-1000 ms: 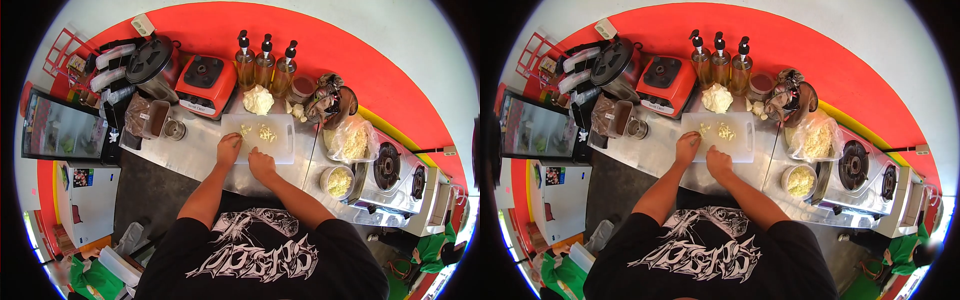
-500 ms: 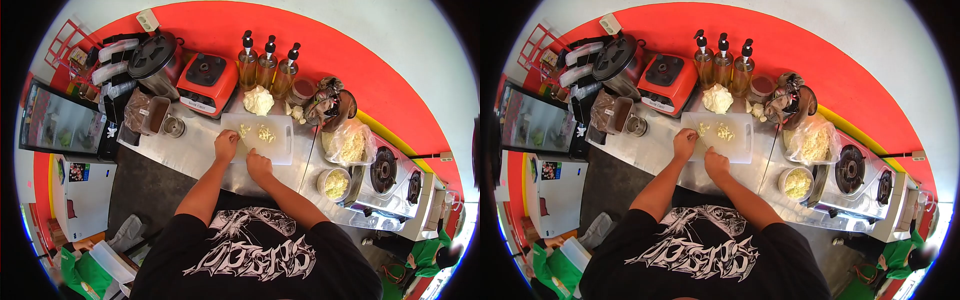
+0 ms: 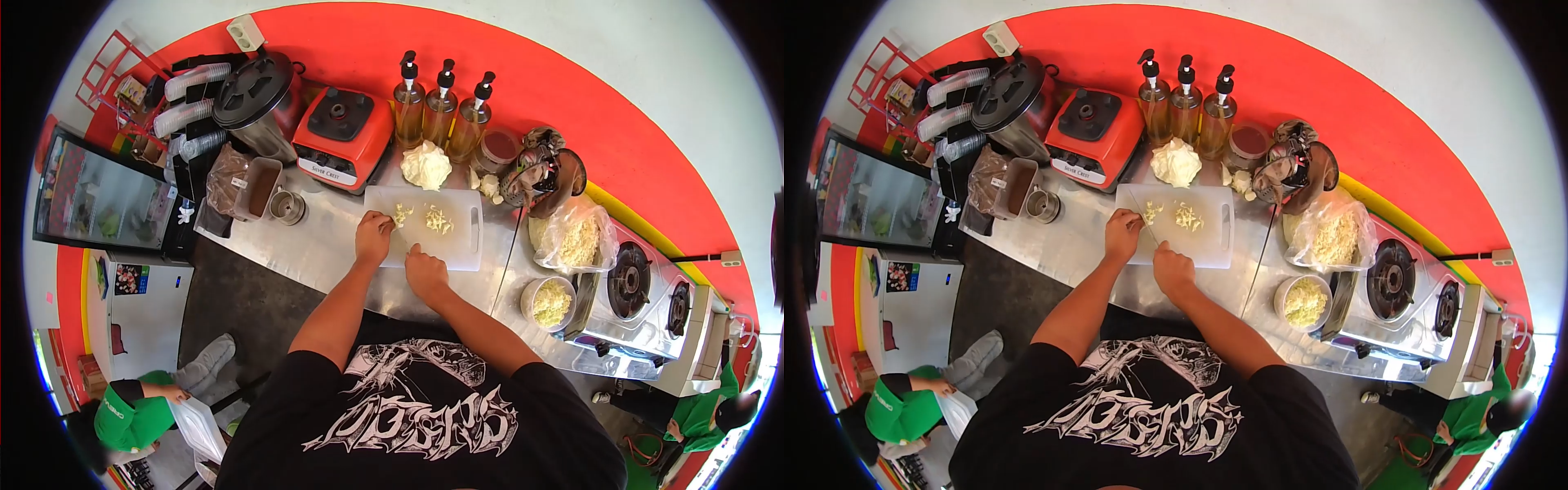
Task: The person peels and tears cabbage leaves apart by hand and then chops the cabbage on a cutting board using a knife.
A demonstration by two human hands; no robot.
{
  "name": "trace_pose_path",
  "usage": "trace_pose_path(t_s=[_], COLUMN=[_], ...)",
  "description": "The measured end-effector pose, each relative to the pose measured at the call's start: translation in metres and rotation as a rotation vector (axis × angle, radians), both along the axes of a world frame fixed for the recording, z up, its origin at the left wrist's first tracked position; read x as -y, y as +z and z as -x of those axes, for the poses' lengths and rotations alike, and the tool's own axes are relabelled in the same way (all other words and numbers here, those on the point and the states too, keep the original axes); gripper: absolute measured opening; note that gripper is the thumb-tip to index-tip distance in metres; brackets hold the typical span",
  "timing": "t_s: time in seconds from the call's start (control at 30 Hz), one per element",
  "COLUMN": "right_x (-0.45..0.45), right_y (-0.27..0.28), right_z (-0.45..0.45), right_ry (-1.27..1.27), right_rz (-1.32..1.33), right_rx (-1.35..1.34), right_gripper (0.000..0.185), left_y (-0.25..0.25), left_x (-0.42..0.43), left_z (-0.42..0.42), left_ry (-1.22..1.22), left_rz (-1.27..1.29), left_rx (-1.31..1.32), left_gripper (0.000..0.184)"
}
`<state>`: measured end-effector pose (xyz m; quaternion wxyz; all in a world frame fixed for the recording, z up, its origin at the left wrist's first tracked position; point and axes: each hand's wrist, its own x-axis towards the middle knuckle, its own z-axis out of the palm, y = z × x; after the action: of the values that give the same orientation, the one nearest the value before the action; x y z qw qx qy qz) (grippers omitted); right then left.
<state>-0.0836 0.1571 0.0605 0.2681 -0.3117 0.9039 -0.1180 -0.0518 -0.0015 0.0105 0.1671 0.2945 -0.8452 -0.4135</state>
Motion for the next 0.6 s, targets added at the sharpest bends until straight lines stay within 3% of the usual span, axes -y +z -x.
trace_pose_path(t_s=[0.2,0.37,0.6], right_x=[0.005,-0.002,0.010], right_y=[0.011,0.002,-0.003], right_z=[0.017,-0.001,0.016], right_ry=[0.042,0.024,0.003], right_rz=[0.046,0.002,0.042], right_rx=[-0.036,-0.015,-0.033], right_gripper=[0.032,0.031,0.034], left_y=[0.002,0.010,-0.002], left_x=[0.005,0.002,0.005], left_z=[-0.002,0.000,-0.001], left_ry=[-0.069,-0.029,-0.070], left_rz=[0.100,0.035,0.142], left_rx=[0.068,0.095,-0.010], left_gripper=[0.012,0.008,0.009])
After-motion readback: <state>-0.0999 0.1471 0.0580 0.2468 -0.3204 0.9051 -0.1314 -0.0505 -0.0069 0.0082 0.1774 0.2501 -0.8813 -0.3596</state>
